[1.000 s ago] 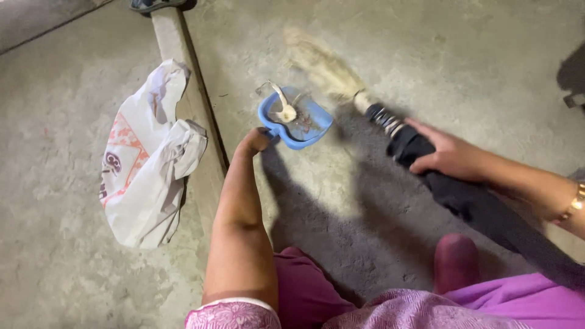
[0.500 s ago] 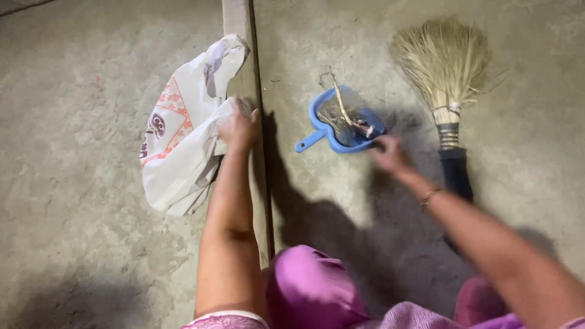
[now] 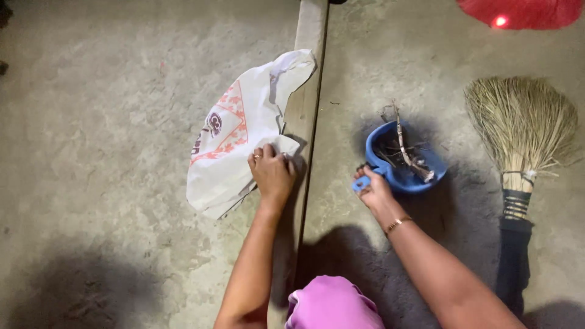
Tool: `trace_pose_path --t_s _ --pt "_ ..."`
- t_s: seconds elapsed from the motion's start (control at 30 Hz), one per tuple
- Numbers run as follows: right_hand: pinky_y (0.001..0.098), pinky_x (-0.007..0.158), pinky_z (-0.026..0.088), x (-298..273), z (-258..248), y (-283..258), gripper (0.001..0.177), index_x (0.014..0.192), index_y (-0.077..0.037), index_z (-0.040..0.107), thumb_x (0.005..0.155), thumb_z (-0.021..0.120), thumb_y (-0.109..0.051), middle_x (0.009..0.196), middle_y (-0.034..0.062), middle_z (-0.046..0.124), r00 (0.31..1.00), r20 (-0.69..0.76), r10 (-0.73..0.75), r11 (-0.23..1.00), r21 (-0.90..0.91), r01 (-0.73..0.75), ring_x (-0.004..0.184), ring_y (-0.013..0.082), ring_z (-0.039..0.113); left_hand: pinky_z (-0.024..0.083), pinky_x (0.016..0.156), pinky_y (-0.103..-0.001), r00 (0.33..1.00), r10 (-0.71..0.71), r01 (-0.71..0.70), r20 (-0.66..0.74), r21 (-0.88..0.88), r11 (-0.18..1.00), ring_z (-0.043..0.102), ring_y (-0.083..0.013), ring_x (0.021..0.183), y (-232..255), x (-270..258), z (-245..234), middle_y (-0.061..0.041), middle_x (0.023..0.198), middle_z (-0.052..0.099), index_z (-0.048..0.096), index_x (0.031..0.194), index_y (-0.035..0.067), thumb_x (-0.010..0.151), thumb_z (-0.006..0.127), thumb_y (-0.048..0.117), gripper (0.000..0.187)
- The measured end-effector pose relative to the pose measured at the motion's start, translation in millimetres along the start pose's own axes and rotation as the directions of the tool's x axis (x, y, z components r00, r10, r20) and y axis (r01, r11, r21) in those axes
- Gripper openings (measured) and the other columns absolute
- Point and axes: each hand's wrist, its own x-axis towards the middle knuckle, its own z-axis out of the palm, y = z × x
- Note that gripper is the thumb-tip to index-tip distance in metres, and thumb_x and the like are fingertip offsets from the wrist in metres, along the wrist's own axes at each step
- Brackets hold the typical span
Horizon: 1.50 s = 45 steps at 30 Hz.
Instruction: The recorder uses a red broom to sweep a concrete floor, then uses a small straw broom and a blue dustpan to collect the debris and put it into a white bag.
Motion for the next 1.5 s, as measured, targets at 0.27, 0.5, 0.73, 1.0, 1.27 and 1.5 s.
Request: trace_pose_path --t_s 0.27,0.5,0.73,1.0,1.27,1.5 --pt "0.0268 0.055 0.044 -124 56 -102 0.012 0.097 -0.008 0.057 0.101 0.061 -0.019 0.070 0.0001 0.055 0.972 0.232 0.025 0.803 -0.584 0.119 0.059 0.0100 0.052 0.046 0.051 -0.026 0.642 -0.524 0.480 0.559 -0.826 -0.294 0.057 -0.0081 0.063 -34 -4 -39 -0.003 0.092 0.069 0.061 0.137 0.006 0.098 0.048 0.015 0.042" --pt "0.0228 0.047 0.037 -207 178 -137 0.052 0.106 -0.003 0.062 0.108 0.040 -0.050 0.064 0.0007 0.052 0.945 0.307 0.108 0.459 -0.859 0.227 0.049 0.0058 0.041 0.054 0.060 -0.026 0.646 -0.650 0.489 0.400 -0.871 -0.049 0.065 -0.0073 0.082 -18 -21 -55 0.000 0.115 0.067 0.024 0.164 0.011 0.101 0.059 0.015 0.072" --pt "0.0242 0.047 0.039 -218 202 -106 0.053 0.111 -0.002 0.062 0.109 0.036 -0.049 0.066 -0.0003 0.052 0.938 0.297 0.180 0.457 -0.870 0.188 0.047 0.0069 0.041 0.051 0.066 -0.037 0.678 -0.714 0.648 0.175 -0.600 0.469 0.062 -0.0248 0.064 -3 -24 -74 -0.015 0.083 0.068 0.018 0.167 0.013 0.085 0.069 0.013 0.096" --pt "0.0249 0.045 0.037 -207 166 -68 0.051 0.111 -0.003 0.062 0.108 0.040 -0.049 0.064 -0.0003 0.052 0.936 0.226 0.270 0.493 -0.867 0.067 0.046 0.0065 0.041 0.048 0.063 -0.049 0.838 -0.535 0.530 -0.108 -0.077 0.845 0.066 -0.0402 0.073 -21 -45 -70 -0.015 0.080 0.073 0.076 0.065 0.005 0.075 0.082 0.039 0.036" --pt "0.0257 0.044 0.037 -206 146 -64 0.040 0.100 -0.008 0.055 0.107 0.045 -0.046 0.064 0.0039 0.055 0.975 0.190 0.111 0.413 -0.902 0.129 0.046 0.0084 0.043 0.048 0.076 -0.034 0.701 -0.655 0.547 0.282 -0.802 0.240 0.062 -0.0234 0.080 -35 -73 15 -0.010 0.089 0.067 0.074 0.085 -0.004 0.094 0.066 0.018 0.025" --pt "0.0233 0.045 0.040 -225 151 -71 0.031 0.101 -0.012 0.053 0.108 0.044 -0.041 0.069 0.0015 0.057 0.971 0.224 0.084 0.420 -0.892 0.169 0.049 0.0055 0.046 0.044 0.084 -0.031 0.628 -0.707 0.298 0.324 -0.940 -0.165 0.055 -0.0113 0.094 -29 -68 -13 -0.002 0.108 0.060 0.073 0.112 -0.006 0.111 0.059 0.018 0.028"
